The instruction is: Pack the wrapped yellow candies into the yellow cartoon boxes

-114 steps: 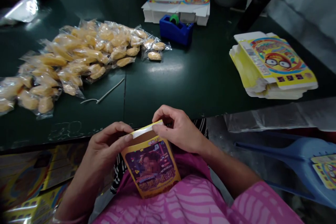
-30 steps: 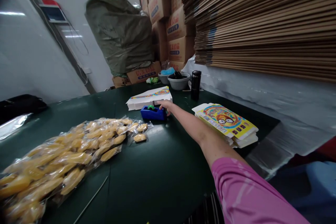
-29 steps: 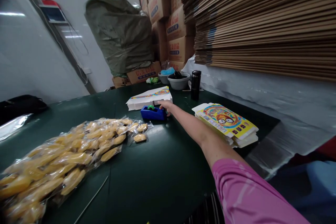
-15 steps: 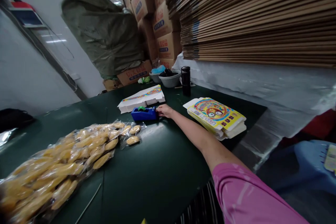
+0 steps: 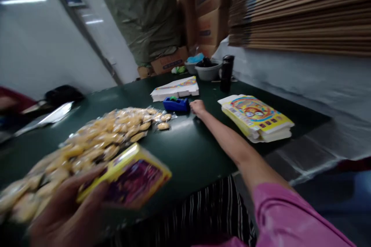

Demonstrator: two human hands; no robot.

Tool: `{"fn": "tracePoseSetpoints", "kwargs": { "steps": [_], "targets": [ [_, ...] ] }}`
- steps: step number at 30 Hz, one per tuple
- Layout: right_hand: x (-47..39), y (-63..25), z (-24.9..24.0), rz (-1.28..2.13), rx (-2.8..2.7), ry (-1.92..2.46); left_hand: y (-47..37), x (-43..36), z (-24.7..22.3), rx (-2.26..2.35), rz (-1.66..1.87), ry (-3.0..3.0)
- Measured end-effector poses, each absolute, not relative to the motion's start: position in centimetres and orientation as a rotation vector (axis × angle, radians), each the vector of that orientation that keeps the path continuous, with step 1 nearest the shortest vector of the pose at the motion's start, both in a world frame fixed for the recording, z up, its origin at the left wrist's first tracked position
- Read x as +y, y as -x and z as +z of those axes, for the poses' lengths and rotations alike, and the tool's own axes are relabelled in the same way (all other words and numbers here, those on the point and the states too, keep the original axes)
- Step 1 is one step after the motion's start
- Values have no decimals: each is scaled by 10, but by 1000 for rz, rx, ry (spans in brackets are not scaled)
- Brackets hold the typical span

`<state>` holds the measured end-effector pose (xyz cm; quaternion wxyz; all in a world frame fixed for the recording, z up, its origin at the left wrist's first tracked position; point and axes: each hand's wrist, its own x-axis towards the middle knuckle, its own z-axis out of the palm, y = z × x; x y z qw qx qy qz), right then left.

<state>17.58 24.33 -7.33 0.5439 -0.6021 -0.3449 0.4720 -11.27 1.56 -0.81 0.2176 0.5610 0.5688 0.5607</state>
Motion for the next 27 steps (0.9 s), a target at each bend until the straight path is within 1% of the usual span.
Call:
{"fn": "tracePoseSetpoints", "kwargs": {
  "steps": [2,4,5,7,10,14,23,27],
  "targets": [
    [206,-165,-66,1179,-807,1307,105,23,-11,1379,1677,-1804],
    [158,-150,-57,1257,-825,1150,98,28,-23,1295,1709,-1934],
    [131,-141,-52,1311,-839,1049,96,30,-30,1299,1714,-1957],
    [82,-117,-45,1485,-851,710,93,29,-45,1342,1697,-1985],
    [37,-79,-44,1732,-756,514,94,25,-58,1395,1654,-2121],
    [34,-50,-58,1907,-617,426,94,21,-58,1390,1604,-2353],
    [49,-43,-77,1939,-602,526,100,23,-56,1276,1508,-2652],
    [55,-37,-81,2032,-520,536,103,26,-50,1269,1441,-2715]
  ]
}}
